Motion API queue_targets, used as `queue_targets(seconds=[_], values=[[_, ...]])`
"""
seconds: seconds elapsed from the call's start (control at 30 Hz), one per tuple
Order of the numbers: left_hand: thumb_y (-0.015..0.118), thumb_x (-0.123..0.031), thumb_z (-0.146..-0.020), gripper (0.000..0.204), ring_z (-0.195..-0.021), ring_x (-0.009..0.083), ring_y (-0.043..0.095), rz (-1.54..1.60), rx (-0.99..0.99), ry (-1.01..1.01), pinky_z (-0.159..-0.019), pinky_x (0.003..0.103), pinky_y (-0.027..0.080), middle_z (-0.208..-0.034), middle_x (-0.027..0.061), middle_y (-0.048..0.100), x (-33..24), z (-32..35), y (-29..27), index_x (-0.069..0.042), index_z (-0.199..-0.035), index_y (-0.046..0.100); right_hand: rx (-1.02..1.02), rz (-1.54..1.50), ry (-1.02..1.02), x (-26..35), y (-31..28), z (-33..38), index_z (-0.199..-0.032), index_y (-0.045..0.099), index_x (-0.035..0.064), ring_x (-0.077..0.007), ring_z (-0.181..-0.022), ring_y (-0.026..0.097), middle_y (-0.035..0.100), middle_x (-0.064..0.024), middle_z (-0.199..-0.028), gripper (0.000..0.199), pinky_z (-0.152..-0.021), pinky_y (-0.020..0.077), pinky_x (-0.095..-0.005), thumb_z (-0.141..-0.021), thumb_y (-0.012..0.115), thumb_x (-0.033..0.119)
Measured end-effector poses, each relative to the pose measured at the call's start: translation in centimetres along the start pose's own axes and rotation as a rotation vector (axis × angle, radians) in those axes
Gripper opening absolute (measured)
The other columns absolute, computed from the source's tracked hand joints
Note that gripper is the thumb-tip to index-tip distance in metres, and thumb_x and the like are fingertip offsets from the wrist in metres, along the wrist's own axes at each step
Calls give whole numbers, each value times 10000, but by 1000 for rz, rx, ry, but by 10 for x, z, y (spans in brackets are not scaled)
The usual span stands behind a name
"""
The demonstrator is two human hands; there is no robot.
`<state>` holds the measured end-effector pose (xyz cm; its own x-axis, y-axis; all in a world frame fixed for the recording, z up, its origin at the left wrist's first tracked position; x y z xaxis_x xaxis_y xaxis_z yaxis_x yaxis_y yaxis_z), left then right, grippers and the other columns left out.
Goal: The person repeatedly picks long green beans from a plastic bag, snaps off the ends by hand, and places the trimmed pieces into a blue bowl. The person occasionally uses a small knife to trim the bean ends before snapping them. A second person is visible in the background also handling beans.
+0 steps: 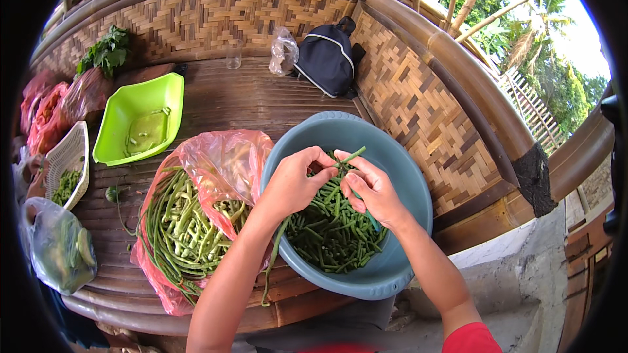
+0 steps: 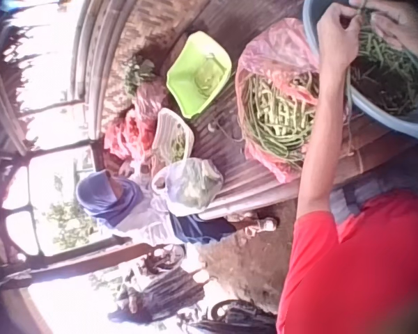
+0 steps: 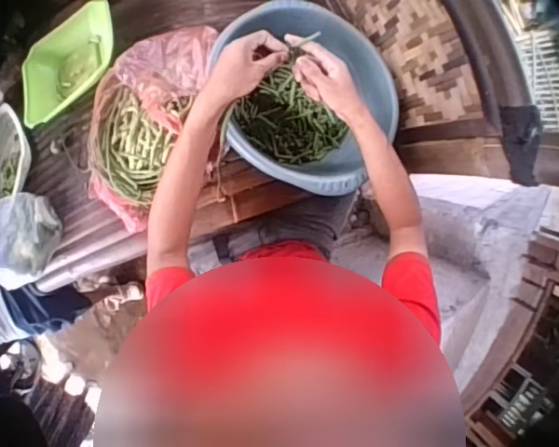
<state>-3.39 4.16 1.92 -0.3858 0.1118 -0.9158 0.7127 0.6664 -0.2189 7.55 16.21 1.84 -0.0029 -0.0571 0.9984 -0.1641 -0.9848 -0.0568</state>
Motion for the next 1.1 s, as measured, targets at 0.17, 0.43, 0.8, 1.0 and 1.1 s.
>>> queue_targets(seconds=[0.17,0.43,0.8,1.0,1.1], values=[[705,-59,-917,106,-785,82,604,44,1,5,-727,267,502,-870,22,678,2,-1,0,-12,-919,610,32,-13,-2,-3,2,-2,-1502,417,67,-38,-538,418,539,-12,-798,496,-484,350,-189,-1062,531,265],[732,-47,-877,159,-822,115,611,15,2,6,-791,298,507,-873,44,657,1,-1,-1,-21,-901,576,15,-42,9,-3,5,0,-1486,439,32,-45,-540,403,531,-16,-789,491,-483,345,-190,-1055,547,243],[674,-82,-943,111,-849,126,611,-40,27,36,-788,302,499,-862,36,650,-5,0,2,-12,-939,588,-66,-17,27,-5,-4,-3,-1479,465,33,-41,-544,411,552,-14,-810,454,-483,359,-192,-1061,530,197],[602,-131,-1010,123,-720,71,564,196,88,-88,-658,237,470,-800,1,629,0,-1,7,-8,-1002,609,-185,-41,-33,5,-19,-1,-1551,359,86,-33,-546,429,559,-1,-808,539,-476,359,-190,-1058,544,201],[568,-92,-1008,124,-715,60,534,144,105,-62,-647,234,459,-811,0,612,2,-2,7,10,-1069,606,-93,-74,-16,5,-12,-2,-1587,273,106,-35,-549,433,559,-1,-792,610,-478,365,-195,-1056,551,218]])
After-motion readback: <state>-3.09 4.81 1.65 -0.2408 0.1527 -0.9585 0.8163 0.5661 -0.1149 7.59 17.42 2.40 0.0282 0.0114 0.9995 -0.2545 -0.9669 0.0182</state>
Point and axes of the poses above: each hand's wrist, its own z-axis away from the middle knuckle, its own y-axis out of the palm, x = y × z, the point moved 6 cm from there along -z, towards the middle knuckle
